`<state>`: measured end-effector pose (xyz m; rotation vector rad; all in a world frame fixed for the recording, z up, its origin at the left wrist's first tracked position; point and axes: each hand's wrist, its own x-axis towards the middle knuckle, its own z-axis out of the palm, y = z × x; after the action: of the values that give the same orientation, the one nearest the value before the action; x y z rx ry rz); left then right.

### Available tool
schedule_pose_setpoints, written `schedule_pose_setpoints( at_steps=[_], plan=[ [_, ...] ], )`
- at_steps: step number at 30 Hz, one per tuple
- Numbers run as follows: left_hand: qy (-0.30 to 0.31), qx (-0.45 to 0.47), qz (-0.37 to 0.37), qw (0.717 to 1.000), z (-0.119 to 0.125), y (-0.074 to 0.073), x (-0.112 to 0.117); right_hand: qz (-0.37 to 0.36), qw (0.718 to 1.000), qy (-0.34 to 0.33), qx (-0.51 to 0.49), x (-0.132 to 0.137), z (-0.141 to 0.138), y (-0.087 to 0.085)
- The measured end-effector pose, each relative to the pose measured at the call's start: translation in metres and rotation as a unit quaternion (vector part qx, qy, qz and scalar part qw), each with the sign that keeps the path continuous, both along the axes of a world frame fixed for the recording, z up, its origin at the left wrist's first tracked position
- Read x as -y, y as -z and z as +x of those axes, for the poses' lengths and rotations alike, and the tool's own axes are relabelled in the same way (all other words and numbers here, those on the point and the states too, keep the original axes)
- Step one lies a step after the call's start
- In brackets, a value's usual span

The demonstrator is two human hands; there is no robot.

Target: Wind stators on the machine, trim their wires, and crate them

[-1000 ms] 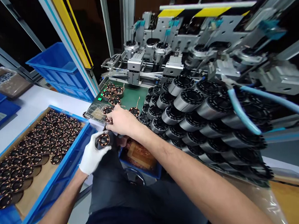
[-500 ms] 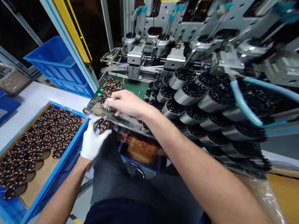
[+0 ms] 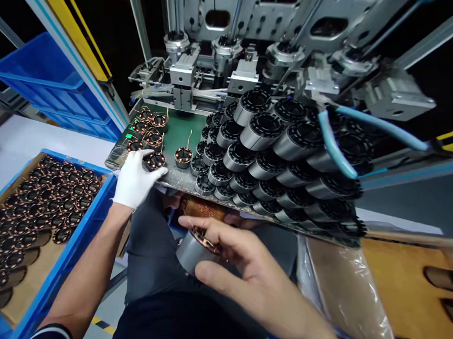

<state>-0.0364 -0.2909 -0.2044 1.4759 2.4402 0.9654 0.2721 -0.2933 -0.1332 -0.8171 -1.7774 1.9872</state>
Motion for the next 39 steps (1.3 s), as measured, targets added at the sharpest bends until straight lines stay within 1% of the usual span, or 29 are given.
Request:
schedule_pose_setpoints(
  at_steps=[3, 5, 8, 10, 11, 13, 16, 18, 19, 21, 22, 23, 24, 25, 26, 27, 28, 29, 30, 31, 32, 34, 36, 37, 39],
  plan=[
    [0.017, -0.004, -0.017, 1.0, -0.008, -0.005, -0.002, -0.047, 0.997, 0.018, 0.057, 0.021, 0.016, 0.037],
    [0.012, -0.013, -0.023, 1.0, -0.014, -0.012, 0.001, -0.073, 0.992, 0.032, 0.096, 0.032, 0.026, 0.057],
    [-0.011, -0.032, -0.022, 0.999, -0.02, -0.02, 0.005, -0.102, 0.986, 0.041, 0.122, 0.045, 0.04, 0.077],
    [-0.012, -0.012, -0.02, 1.0, -0.017, -0.019, 0.004, -0.12, 0.984, 0.042, 0.122, 0.052, 0.045, 0.086],
    [-0.012, 0.008, -0.019, 1.0, -0.013, -0.016, 0.002, -0.125, 0.983, 0.044, 0.123, 0.055, 0.045, 0.089],
    [-0.017, 0.048, -0.011, 0.999, -0.002, -0.007, -0.007, -0.122, 0.983, 0.048, 0.131, 0.06, 0.041, 0.094],
    [-0.036, 0.079, 0.013, 0.996, 0.012, 0.009, -0.025, -0.097, 0.985, 0.037, 0.134, 0.064, 0.03, 0.094],
    [-0.04, 0.1, 0.028, 0.994, 0.018, 0.014, -0.034, -0.081, 0.988, 0.019, 0.128, 0.064, 0.023, 0.091],
    [-0.04, 0.111, 0.034, 0.992, 0.02, 0.014, -0.035, -0.073, 0.989, 0.011, 0.127, 0.063, 0.022, 0.089],
    [-0.035, 0.109, 0.053, 0.992, 0.024, 0.008, -0.027, -0.046, 0.99, 0.003, 0.132, 0.06, 0.022, 0.085],
    [-0.032, 0.098, 0.067, 0.992, 0.027, 0.003, -0.017, -0.024, 0.99, 0.003, 0.137, 0.058, 0.024, 0.083],
    [-0.023, 0.093, 0.078, 0.992, 0.032, -0.002, -0.004, 0.003, 0.99, 0.005, 0.142, 0.055, 0.026, 0.081],
    [-0.002, 0.106, 0.076, 0.992, 0.037, -0.007, 0.012, 0.035, 0.989, 0.005, 0.145, 0.052, 0.029, 0.077],
    [0.037, 0.149, 0.051, 0.987, 0.045, -0.01, 0.03, 0.069, 0.987, 0.001, 0.144, 0.049, 0.031, 0.073],
    [0.096, 0.23, -0.004, 0.969, 0.054, -0.012, 0.048, 0.103, 0.985, -0.008, 0.14, 0.045, 0.033, 0.068],
    [0.169, 0.326, -0.082, 0.926, 0.063, -0.014, 0.066, 0.136, 0.981, -0.024, 0.133, 0.041, 0.033, 0.062],
    [0.237, 0.416, -0.156, 0.864, 0.073, -0.014, 0.081, 0.168, 0.977, -0.044, 0.124, 0.037, 0.033, 0.055],
    [0.287, 0.49, -0.208, 0.796, 0.083, -0.013, 0.094, 0.2, 0.971, -0.063, 0.11, 0.034, 0.032, 0.049],
    [0.315, 0.544, -0.229, 0.743, 0.091, -0.012, 0.103, 0.232, 0.965, -0.072, 0.095, 0.03, 0.03, 0.043],
    [0.322, 0.58, -0.219, 0.715, 0.099, -0.01, 0.109, 0.267, 0.958, -0.069, 0.08, 0.026, 0.028, 0.038],
    [0.31, 0.604, -0.188, 0.71, 0.105, -0.009, 0.112, 0.31, 0.947, -0.055, 0.067, 0.023, 0.027, 0.033],
    [0.264, 0.624, -0.117, 0.726, 0.113, -0.007, 0.112, 0.407, 0.912, -0.01, 0.056, 0.016, 0.026, 0.026],
    [0.232, 0.625, -0.081, 0.741, 0.114, -0.007, 0.11, 0.489, 0.87, 0.024, 0.06, 0.01, 0.029, 0.021],
    [0.222, 0.625, -0.072, 0.745, 0.114, -0.009, 0.108, 0.515, 0.855, 0.032, 0.059, 0.007, 0.032, 0.019],
    [0.213, 0.624, -0.061, 0.749, 0.112, -0.015, 0.107, 0.535, 0.842, 0.037, 0.051, 0.001, 0.04, 0.018]
  ],
)
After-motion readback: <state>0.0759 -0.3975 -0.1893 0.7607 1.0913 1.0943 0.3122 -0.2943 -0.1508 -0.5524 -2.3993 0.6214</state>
